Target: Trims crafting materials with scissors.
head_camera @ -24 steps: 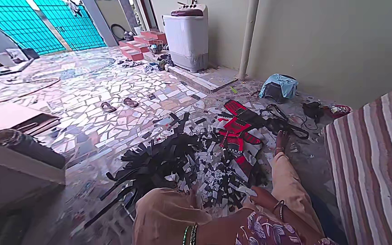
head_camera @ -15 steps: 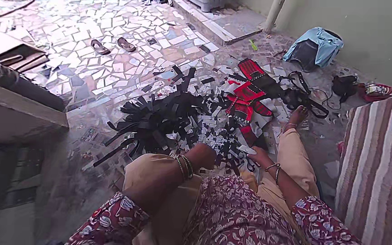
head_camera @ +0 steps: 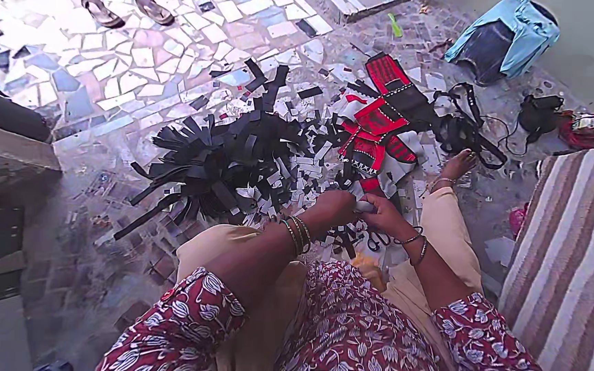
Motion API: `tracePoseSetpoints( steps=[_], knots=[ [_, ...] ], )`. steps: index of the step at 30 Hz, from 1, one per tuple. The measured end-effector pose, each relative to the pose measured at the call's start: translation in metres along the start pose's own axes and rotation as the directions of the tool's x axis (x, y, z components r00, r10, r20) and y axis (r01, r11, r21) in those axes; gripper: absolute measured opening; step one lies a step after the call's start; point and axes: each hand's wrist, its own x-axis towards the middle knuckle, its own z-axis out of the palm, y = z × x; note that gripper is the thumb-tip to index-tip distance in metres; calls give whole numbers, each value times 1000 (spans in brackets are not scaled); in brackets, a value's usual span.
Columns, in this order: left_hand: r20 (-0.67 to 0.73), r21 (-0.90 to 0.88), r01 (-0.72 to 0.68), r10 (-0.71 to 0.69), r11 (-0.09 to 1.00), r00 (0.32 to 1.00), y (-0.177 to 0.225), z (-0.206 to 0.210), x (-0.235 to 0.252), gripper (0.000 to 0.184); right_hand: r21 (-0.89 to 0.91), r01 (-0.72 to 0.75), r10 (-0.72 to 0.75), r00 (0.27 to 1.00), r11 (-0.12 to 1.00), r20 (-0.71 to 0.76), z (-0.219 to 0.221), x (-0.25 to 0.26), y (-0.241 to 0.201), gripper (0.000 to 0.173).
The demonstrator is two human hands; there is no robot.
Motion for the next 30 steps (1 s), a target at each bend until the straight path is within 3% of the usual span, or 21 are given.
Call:
tracePoseSetpoints(
  steps=[3,5,8,10,12,14,23,30],
  knots=[
    [-14,-26,21,-22,999,1000,-1,-4,1,27,168,-84,70,994,982,85,-14,13,19,25],
    [59,-24,74,-73,997,996,-2,-6,0,35,197,-197,171,975,960,143,-19,22,45,32],
    [161,28,130,-133,991,978,-4,-4,1,41,-104,-484,491,869,869,58,-17,35,110,39],
    [171,13,108,-108,994,979,-7,-2,1,40,-388,-638,675,736,665,-52,-10,31,156,40],
    [142,-30,87,-81,996,987,-7,-4,1,39,-656,-607,788,615,447,-33,-4,17,181,46],
    [120,-86,83,-72,993,990,-7,-8,1,38,-806,-482,840,542,345,36,5,7,197,49],
    [130,-223,70,-42,972,991,-4,-19,-4,43,-898,-307,890,425,315,166,17,7,224,55],
    [209,-219,68,-21,973,978,1,-19,-7,40,-905,-306,882,451,296,136,21,7,238,57]
  ],
)
